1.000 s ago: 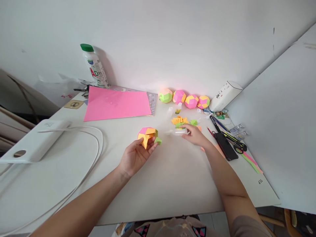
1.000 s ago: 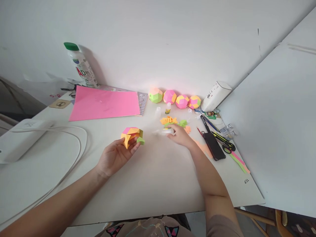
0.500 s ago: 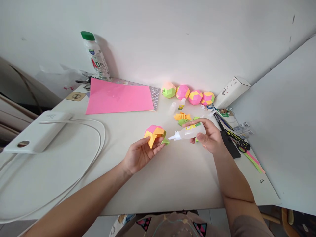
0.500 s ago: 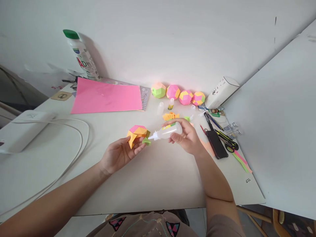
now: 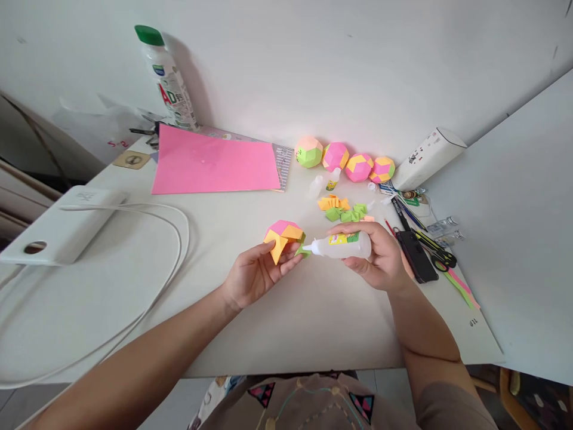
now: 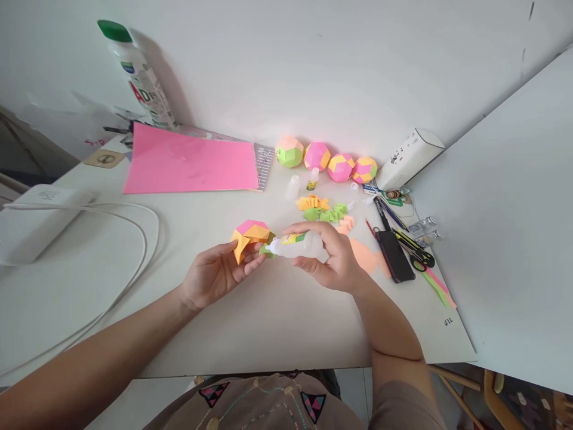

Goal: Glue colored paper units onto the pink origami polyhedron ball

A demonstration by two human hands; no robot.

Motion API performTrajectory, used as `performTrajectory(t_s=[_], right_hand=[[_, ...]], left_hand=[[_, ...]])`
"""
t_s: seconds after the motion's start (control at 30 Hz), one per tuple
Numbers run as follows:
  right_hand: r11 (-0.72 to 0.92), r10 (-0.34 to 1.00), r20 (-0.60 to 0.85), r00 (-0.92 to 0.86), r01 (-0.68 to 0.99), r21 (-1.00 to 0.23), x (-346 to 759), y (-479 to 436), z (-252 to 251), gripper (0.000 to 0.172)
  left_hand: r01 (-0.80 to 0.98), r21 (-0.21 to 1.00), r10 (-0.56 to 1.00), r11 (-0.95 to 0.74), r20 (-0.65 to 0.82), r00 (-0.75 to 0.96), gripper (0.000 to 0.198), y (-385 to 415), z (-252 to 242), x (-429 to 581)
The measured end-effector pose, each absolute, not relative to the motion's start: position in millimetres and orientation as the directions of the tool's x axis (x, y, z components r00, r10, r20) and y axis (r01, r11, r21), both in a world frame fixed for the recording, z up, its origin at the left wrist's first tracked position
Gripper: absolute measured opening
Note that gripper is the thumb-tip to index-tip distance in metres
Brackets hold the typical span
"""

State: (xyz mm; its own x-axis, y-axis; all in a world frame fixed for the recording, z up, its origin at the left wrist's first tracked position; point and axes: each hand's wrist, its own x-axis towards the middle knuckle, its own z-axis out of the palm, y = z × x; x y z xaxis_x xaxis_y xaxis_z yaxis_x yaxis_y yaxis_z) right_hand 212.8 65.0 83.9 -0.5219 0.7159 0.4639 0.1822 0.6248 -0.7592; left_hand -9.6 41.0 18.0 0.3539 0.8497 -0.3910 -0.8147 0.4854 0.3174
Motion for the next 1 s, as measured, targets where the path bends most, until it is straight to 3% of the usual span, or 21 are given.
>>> performTrajectory(t_s=[0.27,1.0], right_hand=[[0.578,0.752,0.416,-0.511,0.207,-0.789,214.2,62.6,86.7,0.035],[0.583,0.767,0.467,-0.440,0.172,-0.794,209.8,61.2,79.7,0.036]], left_hand=[[-0.819,0.304,0.851,0.486,-0.380,0.363,0.029,41.0,16.4,-10.3],[-0.812,0.315,0.849,0.492,-0.381,0.366,0.033,41.2,17.8,-10.8]])
